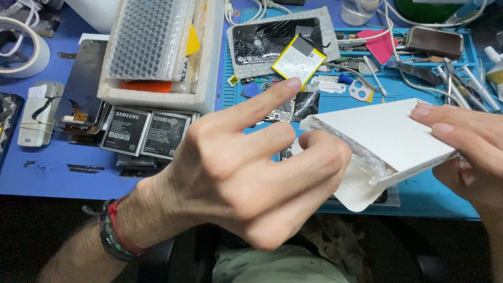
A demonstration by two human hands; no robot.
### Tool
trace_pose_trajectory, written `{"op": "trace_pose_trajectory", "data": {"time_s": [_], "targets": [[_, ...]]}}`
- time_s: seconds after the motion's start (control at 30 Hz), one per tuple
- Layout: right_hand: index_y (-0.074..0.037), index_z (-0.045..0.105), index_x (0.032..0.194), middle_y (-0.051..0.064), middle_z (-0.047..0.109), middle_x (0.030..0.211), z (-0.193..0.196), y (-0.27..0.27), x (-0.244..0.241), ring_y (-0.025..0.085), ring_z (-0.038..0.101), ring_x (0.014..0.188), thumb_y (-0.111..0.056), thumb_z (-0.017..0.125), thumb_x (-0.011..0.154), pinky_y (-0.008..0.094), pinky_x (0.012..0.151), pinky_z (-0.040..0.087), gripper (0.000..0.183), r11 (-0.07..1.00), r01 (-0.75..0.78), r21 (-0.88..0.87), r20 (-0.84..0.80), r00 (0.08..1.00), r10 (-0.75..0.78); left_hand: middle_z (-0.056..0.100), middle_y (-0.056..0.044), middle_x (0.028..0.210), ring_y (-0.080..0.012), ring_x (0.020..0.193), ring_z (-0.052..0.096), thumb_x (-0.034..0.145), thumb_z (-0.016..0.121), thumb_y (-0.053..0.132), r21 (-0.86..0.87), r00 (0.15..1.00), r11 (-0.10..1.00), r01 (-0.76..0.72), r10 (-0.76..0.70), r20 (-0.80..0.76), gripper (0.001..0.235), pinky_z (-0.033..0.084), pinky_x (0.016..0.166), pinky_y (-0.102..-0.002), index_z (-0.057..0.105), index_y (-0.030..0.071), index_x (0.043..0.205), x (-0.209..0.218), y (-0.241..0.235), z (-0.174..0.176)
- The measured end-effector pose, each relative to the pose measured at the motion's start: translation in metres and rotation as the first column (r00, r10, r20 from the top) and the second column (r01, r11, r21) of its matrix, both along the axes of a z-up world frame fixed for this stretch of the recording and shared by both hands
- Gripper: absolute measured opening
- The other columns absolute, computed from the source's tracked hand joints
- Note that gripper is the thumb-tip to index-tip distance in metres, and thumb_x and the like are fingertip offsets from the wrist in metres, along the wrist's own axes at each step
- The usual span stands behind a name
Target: The person unpacks a new LCD and touch screen assembly from a box and bubble wrap, then removes protective film from the display. They handle the new screen and a disassembled phone body, aligning the new screen with the phone frame. The person then cleans a small component with a toothbrush and cotton swab.
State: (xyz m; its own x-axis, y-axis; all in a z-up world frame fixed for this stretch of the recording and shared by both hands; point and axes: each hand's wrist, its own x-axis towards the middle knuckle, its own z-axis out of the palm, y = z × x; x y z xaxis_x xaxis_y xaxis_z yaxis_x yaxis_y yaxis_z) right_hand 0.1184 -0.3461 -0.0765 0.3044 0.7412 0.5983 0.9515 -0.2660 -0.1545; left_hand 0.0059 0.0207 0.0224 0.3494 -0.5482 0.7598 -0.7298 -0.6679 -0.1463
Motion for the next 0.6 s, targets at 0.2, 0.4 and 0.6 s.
{"op": "trace_pose_trajectory", "data": {"time_s": [0.2, 0.4, 0.6], "targets": [[0.01, 0.044, 0.138, 0.045, 0.068, 0.134, -0.032, -0.044, 0.011, 0.057, 0.073, 0.126, -0.011, 0.047, 0.117, 0.063, 0.112, 0.061, 0.03, 0.997, 0.076, 0.007, -0.024, 0.997, -0.076, 0.066, -0.007, 0.096, -0.0153, 0.068, 0.038, 0.117, 0.049, 0.0, 0.003, 0.998, 1.0, -0.014, 0.013, 0.053, 0.033, 0.073, 0.104, -0.047, 0.077, 0.0, 0.1, -0.007, 0.02, 0.015], [0.018, 0.059, 0.152, 0.032, 0.073, 0.146, -0.023, -0.051, 0.0, 0.039, 0.071, 0.123, -0.014, 0.05, 0.12, 0.045, 0.099, 0.056, 0.046, 0.925, 0.342, -0.163, -0.032, 0.936, -0.352, 0.06, -0.011, 0.119, -0.0245, 0.113, 0.065, 0.116, 0.056, 0.005, -0.172, 0.983, 0.984, 0.045, -0.075, -0.17, 0.006, 0.066, 0.117, -0.051, 0.062, 0.004, 0.116, 0.0, 0.03, -0.002], [0.012, 0.06, 0.152, 0.028, 0.063, 0.141, -0.09, -0.09, 0.028, 0.034, 0.061, 0.114, -0.006, 0.057, 0.128, 0.04, 0.103, 0.044, 0.031, 0.897, 0.442, -0.01, -0.297, 0.855, -0.425, 0.043, -0.014, 0.188, -0.0315, 0.187, 0.047, 0.112, 0.085, 0.035, -0.624, 0.678, 0.77, 0.131, -0.529, -0.51, 0.086, 0.037, 0.172, -0.052, 0.026, 0.012, 0.172, 0.018, 0.018, -0.031]]}}
